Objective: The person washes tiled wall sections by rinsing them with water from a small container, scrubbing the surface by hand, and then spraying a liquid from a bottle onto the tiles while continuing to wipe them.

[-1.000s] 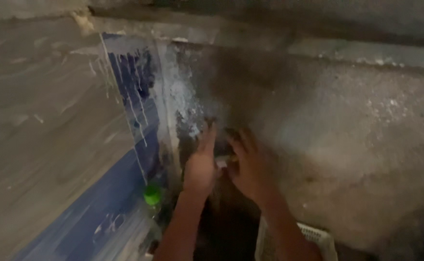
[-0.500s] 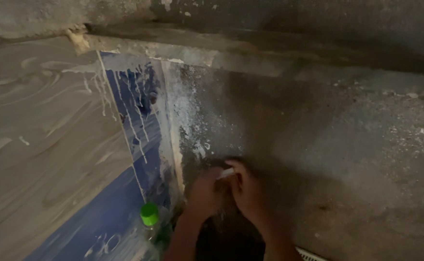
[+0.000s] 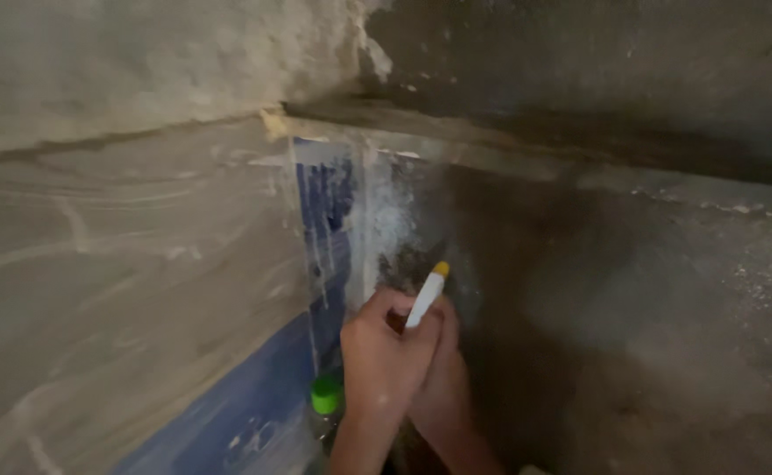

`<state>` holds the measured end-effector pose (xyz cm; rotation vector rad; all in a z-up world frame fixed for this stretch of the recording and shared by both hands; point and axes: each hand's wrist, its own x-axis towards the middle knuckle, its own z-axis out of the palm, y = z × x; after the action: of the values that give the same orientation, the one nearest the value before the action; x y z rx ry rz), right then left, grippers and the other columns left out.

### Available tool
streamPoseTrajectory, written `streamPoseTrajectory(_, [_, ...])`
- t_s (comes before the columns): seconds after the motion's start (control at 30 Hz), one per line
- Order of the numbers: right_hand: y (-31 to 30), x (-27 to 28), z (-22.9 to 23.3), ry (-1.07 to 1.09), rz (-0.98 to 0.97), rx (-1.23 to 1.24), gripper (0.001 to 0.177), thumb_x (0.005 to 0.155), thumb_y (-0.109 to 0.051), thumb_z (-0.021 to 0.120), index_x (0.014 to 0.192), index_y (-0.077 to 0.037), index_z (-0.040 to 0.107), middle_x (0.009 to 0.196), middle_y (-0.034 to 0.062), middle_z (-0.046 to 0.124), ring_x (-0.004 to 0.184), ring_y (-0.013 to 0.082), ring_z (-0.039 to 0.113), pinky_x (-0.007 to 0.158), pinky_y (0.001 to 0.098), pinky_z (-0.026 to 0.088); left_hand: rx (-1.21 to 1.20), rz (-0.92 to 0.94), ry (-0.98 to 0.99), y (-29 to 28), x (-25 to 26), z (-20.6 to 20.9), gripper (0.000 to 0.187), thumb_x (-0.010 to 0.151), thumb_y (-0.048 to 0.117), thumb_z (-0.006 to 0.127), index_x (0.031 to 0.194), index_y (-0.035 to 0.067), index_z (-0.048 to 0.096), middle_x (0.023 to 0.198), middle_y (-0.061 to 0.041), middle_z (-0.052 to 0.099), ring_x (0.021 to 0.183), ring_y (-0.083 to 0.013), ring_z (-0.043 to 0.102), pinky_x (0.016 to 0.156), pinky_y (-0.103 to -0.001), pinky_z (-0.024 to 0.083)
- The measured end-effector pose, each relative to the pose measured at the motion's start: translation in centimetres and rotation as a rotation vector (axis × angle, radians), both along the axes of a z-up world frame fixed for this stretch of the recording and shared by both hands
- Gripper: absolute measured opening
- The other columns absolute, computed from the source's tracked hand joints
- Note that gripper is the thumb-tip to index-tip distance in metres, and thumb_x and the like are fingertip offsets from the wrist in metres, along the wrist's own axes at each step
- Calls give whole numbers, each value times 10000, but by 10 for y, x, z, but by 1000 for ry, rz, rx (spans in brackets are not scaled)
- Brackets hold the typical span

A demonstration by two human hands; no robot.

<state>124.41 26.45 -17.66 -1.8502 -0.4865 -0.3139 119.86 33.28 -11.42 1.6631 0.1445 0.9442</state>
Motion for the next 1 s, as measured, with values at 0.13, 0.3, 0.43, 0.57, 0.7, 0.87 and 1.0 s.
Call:
streamPoseTrajectory(0.13, [14,-24,5,-10,103,235,442,992,-298,570,1319,-13,488,1127,114,686,1040,241,719,856,386,561,340,58,4,13,-53,32,249,753,259,866,933,98,806,793,-81,775,750,-196,698,682,-363,567])
streamPoseTrajectory(0.3, [15,-49,0,290,534,957,456,1009,-222,453,1423,-32,447,1235,90,649,1121,222,669,968,384,557,531,-29,-406,28,-97,36,854,660,246,972,1368,14,554,1260,-230,614,1166,-331,595,945,-436,499])
streamPoseTrajectory(0.43, [-3,-74,-8,362,533,1023,473,967,-193,514,1406,-23,470,1230,109,644,1121,236,665,952,389,550,-116,-737,-123,15,-139,24,1183,620,80,969,1602,113,309,1190,-159,690,1089,-268,697,927,-386,591])
streamPoseTrajectory(0.57, [-35,-112,-12,147,368,776,489,927,-149,574,1389,-21,481,1222,105,647,1127,227,666,937,381,547,-260,-855,53,-5,-173,37,831,660,6,842,1415,83,505,1157,-79,713,1062,-174,704,918,-327,582])
streamPoseTrajectory(0.7, [-77,-162,-13,-93,182,465,514,887,-105,635,1372,-18,492,1215,102,650,1132,219,667,923,374,544,-199,-823,-32,-40,-217,47,597,689,-14,820,1259,-23,643,1074,-90,747,979,-152,733,880,-315,599])
streamPoseTrajectory(0.87, [-124,-227,7,-275,44,182,451,834,-85,698,1258,-19,559,1112,92,691,1046,209,696,851,359,551,-155,-777,-103,-81,-281,56,559,692,-17,823,1221,16,644,1009,-47,721,917,-108,705,820,-281,594])
streamPoseTrajectory(1.0, [-171,-294,38,-370,-11,130,383,819,-97,705,1179,-25,600,1048,78,714,986,188,712,815,341,555,-146,-782,-227,-133,-336,63,434,715,-43,771,1133,-18,660,988,-45,704,913,-101,689,802,-269,577])
